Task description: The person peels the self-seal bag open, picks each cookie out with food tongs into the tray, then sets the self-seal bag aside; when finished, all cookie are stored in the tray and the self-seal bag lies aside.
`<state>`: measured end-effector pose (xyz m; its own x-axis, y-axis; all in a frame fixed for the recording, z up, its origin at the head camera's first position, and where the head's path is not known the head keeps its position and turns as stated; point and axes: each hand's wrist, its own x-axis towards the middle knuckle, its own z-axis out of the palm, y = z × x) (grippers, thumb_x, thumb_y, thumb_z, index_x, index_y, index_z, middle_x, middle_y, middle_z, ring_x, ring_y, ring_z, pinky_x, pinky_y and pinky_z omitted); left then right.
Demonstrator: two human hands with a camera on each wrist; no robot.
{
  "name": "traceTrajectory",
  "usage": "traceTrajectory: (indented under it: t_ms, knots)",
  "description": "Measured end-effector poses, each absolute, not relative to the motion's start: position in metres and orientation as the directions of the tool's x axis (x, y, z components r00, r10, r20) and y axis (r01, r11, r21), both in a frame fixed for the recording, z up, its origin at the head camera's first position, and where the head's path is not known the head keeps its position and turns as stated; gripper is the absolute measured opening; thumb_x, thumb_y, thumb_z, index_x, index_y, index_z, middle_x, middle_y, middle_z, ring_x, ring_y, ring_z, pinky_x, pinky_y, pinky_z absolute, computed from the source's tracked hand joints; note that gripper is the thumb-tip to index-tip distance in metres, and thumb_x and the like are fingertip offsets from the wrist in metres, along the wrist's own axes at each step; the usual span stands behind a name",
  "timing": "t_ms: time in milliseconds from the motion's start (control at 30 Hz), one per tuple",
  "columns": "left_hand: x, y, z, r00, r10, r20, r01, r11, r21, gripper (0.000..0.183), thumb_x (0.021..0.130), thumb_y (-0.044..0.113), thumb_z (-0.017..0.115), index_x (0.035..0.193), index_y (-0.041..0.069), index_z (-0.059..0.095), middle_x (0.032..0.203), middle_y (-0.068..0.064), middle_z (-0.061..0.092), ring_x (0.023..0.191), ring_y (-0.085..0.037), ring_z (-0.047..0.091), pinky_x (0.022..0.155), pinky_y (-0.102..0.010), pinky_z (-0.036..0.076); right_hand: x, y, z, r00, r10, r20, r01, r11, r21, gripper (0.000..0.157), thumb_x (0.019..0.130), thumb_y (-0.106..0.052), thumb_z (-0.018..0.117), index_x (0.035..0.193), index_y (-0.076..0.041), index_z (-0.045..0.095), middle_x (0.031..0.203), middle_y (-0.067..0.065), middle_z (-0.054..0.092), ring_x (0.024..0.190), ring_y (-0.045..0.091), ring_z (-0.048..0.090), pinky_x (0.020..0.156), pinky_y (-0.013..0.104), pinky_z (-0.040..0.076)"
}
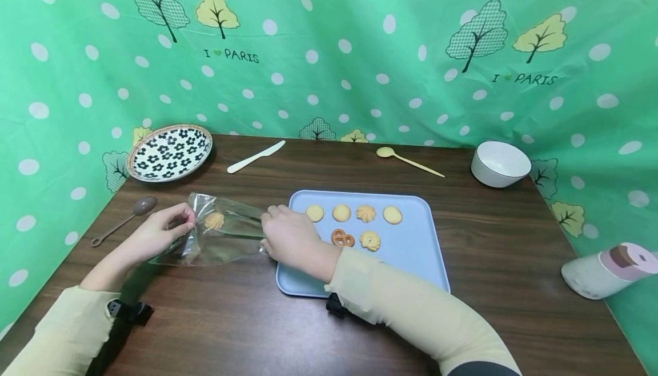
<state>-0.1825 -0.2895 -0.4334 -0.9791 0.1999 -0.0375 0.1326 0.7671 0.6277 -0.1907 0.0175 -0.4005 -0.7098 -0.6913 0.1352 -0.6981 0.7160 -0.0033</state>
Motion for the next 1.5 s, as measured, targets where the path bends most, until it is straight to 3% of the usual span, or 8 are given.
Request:
traceTrajectory:
  t_ms: [267,733,1067,1500]
  knots:
    - [-0.183,-0.290,-0.434,-0.980,0.195,-0.046,0.123,0.767,0.630,0.007,0.093,0.015,0.058,0.096,0.010,0.055,0.090,-0.003,0.058,0.087,-0.022,0.051,0.077,-0.036,0.041,-0.195,0.018,-0.402,-0.714,-0.689,0.127,-0.696,0.718,-0.020,0.041,0.084,-0.035,0.068,0.117,-0.012,0.062,0.109,0.000,0.062,0.103,0.016,0.058,0.073,0.033,0.054]
    - [-0.180,-0.291,-0.431,-0.981,0.190,-0.043,0.121,0.766,0.631,0.012,0.095,0.021,0.057,0.096,0.010,0.054,0.090,-0.003,0.058,0.085,-0.022,0.050,0.072,-0.034,0.042,-0.192,0.045,-0.398,-0.740,-0.662,0.118,-0.673,0.733,-0.101,0.038,0.085,-0.034,0.068,0.118,-0.016,0.062,0.111,-0.003,0.063,0.104,0.015,0.059,0.076,0.036,0.052]
    - [-0.180,-0.289,-0.433,-0.981,0.196,-0.003,0.150,0.759,0.634,0.007,0.092,0.010,0.058,0.091,0.015,0.055,0.085,-0.001,0.058,0.083,-0.020,0.052,0.072,-0.033,0.041,-0.196,0.036,-0.405,-0.731,-0.672,0.120,-0.683,0.722,-0.114,0.044,0.083,-0.035,0.069,0.120,-0.014,0.061,0.108,-0.002,0.062,0.103,0.015,0.059,0.073,0.035,0.053]
    - [-0.182,-0.288,-0.434,-0.979,0.201,-0.017,0.143,0.751,0.645,0.007,0.094,0.017,0.057,0.092,0.012,0.054,0.087,-0.003,0.058,0.086,-0.023,0.052,0.076,-0.037,0.041,-0.197,0.048,-0.402,-0.743,-0.658,0.123,-0.668,0.719,-0.190,0.039,0.082,-0.033,0.071,0.118,-0.018,0.063,0.111,-0.006,0.064,0.107,0.013,0.059,0.078,0.035,0.052]
